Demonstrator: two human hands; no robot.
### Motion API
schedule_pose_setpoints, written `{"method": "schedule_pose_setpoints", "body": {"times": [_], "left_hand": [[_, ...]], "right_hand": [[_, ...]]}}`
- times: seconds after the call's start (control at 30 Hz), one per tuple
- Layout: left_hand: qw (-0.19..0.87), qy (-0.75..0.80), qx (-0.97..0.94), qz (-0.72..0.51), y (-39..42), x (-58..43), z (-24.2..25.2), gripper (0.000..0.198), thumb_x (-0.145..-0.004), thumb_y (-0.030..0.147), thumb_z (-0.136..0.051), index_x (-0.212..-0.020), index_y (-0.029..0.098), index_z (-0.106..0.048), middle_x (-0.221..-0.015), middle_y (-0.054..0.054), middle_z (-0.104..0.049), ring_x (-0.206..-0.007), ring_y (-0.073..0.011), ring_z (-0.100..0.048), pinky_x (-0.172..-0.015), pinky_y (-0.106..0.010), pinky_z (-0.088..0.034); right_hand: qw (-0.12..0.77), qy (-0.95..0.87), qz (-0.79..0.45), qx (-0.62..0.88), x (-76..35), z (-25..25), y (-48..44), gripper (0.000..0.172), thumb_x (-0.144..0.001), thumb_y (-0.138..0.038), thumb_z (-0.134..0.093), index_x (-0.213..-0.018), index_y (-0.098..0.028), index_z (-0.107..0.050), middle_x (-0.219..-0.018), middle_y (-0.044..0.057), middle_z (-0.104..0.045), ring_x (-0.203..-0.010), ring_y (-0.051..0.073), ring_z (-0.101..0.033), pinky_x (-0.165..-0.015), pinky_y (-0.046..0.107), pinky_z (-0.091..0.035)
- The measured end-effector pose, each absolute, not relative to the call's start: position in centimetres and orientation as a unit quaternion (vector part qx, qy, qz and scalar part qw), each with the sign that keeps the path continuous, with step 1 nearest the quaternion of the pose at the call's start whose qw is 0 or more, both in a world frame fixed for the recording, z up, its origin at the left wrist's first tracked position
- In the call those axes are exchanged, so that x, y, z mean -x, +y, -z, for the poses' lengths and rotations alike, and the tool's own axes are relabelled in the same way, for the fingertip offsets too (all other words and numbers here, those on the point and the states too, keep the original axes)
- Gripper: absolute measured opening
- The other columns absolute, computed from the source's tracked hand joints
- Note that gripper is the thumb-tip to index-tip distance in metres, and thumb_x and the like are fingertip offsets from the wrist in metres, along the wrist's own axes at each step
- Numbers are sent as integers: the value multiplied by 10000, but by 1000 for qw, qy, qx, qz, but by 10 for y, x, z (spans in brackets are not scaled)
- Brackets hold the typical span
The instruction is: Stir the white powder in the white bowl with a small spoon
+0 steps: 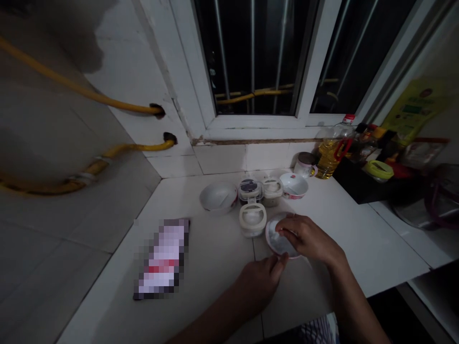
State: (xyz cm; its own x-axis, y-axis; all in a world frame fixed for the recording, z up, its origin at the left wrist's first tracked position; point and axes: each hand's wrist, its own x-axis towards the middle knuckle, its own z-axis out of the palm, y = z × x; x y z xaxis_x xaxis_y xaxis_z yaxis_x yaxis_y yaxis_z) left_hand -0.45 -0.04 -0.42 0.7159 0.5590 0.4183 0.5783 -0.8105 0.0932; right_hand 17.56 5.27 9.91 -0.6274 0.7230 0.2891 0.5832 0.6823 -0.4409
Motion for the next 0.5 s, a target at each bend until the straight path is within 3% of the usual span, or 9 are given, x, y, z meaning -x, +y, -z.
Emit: {"method": "schedule_pose_setpoints", "body": {"times": [0.07,0.27,0.4,0.5], "left_hand": [[25,-307,926,218,-1,4,3,382,-879,84,-378,-1256,77,-440,-904,-109,-668,-705,-188,-662,-547,-281,-540],[33,-307,925,221,-1,4,0,371,-877,82,-388,-1241,69,-452,-894,-108,-670,-695,-180,-661,-544,-263,-534],[35,-305,925,225,-1,4,-1,367,-872,83,-381,-1231,64,-455,-853,-103,-663,-679,-190,-658,-529,-280,-537],[29,-302,926,226,-1,5,-1,370,-886,88,-368,-1249,68,-438,-845,-97,-660,-673,-186,-656,-513,-273,-533]], "right_hand": [[230,-885,-171,365,-177,-102,50,180,-881,-96,-497,-880,-196,-646,-790,31,-664,-748,164,-609,-673,274,-479],[314,-860,-73,395,-175,-102,53,221,-888,-56,-453,-953,-167,-633,-821,69,-660,-800,201,-578,-721,326,-472],[250,-899,-178,313,-176,-104,48,218,-869,-37,-486,-889,-195,-635,-824,29,-669,-805,173,-583,-720,294,-470],[216,-895,-197,338,-180,-106,47,213,-873,-39,-489,-857,-192,-637,-796,19,-665,-789,165,-590,-701,281,-466]]}}
